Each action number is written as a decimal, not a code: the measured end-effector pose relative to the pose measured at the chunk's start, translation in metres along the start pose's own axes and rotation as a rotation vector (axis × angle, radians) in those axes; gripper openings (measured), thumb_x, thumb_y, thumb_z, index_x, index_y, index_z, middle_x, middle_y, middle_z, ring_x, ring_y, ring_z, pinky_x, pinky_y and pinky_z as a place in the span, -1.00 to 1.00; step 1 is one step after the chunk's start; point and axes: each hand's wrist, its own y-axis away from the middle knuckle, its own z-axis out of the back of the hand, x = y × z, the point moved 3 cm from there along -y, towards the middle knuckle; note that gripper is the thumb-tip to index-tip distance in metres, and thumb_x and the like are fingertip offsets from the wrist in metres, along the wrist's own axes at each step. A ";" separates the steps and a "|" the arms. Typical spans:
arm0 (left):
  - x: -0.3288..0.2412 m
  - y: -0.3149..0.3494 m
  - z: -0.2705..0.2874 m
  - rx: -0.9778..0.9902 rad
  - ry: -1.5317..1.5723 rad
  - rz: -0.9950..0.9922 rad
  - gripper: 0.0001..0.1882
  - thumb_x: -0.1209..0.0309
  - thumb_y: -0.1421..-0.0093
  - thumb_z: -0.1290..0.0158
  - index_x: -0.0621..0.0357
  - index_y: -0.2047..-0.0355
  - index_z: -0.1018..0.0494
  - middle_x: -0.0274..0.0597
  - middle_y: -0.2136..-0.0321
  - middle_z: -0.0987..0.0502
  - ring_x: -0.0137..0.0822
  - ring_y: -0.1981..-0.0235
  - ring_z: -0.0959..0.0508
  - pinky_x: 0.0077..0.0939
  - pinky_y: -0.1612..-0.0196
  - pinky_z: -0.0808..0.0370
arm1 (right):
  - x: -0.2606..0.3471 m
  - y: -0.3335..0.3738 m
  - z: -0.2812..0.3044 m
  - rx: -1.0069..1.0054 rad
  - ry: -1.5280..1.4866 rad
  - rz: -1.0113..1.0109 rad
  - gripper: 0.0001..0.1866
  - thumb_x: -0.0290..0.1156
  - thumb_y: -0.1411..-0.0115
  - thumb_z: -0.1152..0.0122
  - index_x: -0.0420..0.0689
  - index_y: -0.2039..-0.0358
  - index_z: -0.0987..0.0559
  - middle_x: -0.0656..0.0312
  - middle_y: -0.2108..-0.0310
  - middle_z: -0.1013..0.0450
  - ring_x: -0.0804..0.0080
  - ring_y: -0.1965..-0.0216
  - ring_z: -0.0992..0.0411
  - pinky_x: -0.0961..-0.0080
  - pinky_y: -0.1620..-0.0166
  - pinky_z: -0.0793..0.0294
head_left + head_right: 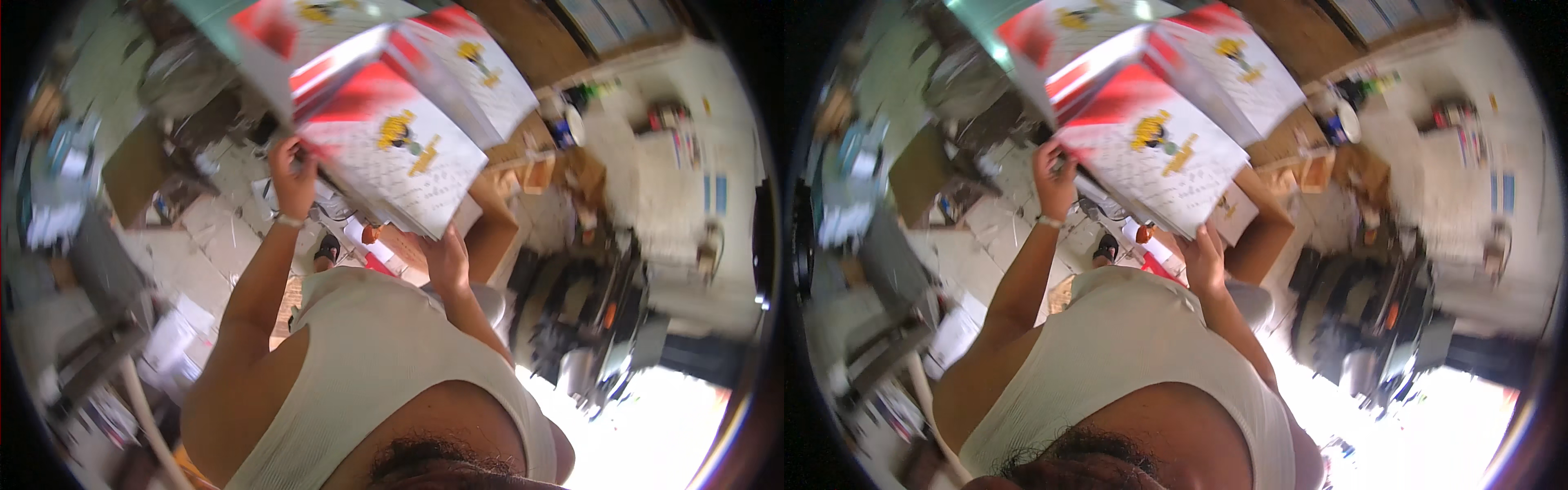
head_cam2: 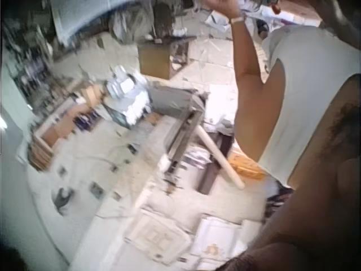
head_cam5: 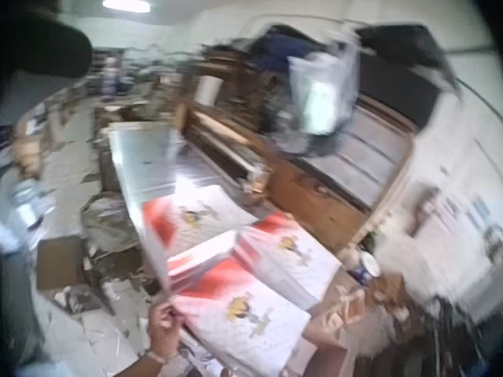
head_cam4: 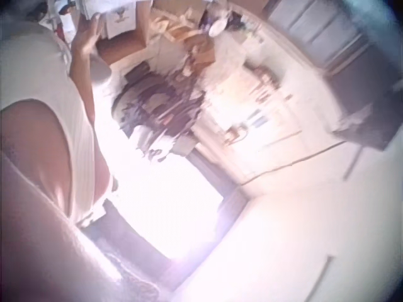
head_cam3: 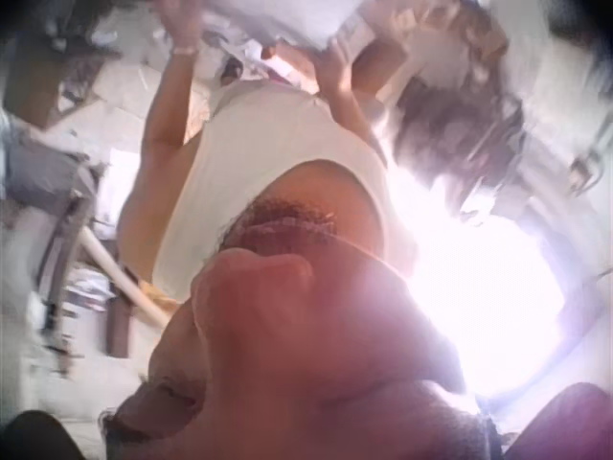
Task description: The person packs books into a cardboard box by hand, repeatedly picking up stacks of books and arranging them inside the box.
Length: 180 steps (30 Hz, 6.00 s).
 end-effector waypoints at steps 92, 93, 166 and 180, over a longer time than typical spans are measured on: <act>0.125 0.254 -0.273 1.046 -0.479 0.591 -0.40 -0.02 -0.49 0.17 0.36 -0.10 -0.42 0.04 0.14 -0.62 -0.12 0.10 -0.59 -0.29 -0.02 -0.45 | -0.357 -0.067 0.591 -1.169 0.158 -0.441 -0.10 0.27 -0.35 0.05 -0.22 -0.42 -0.21 0.00 -0.46 -0.09 0.11 -0.47 -0.01 0.22 -0.43 -0.01; 0.126 0.254 -0.274 1.049 -0.464 0.637 -0.41 -0.01 -0.49 0.17 0.35 -0.09 -0.42 0.03 0.13 -0.62 -0.11 0.10 -0.60 -0.29 -0.01 -0.46 | -0.359 -0.065 0.591 -1.171 0.159 -0.446 -0.10 0.27 -0.35 0.04 -0.22 -0.42 -0.21 0.00 -0.46 -0.09 0.11 -0.47 -0.01 0.22 -0.43 -0.02; 0.222 0.273 -0.059 0.787 -0.387 1.342 -0.17 -0.24 -0.46 0.36 0.28 -0.36 -0.23 -0.07 -0.31 -0.35 -0.20 -0.31 -0.34 -0.31 -0.35 -0.22 | -0.339 -0.114 0.597 -0.986 0.089 -0.433 -0.05 0.39 -0.24 -0.04 -0.10 -0.40 -0.30 0.06 -0.42 -0.19 0.13 -0.42 -0.10 0.16 -0.38 -0.07; 0.192 0.282 -0.041 1.038 -0.553 0.494 -0.30 -0.04 -0.39 -0.01 0.30 -0.29 -0.33 0.18 -0.18 -0.48 -0.10 -0.21 -0.49 -0.30 -0.23 -0.39 | -0.109 -0.122 0.555 -0.784 0.157 0.163 -0.13 0.15 -0.25 -0.25 -0.14 -0.40 -0.29 0.14 -0.42 -0.20 0.16 -0.43 -0.07 0.07 -0.38 -0.01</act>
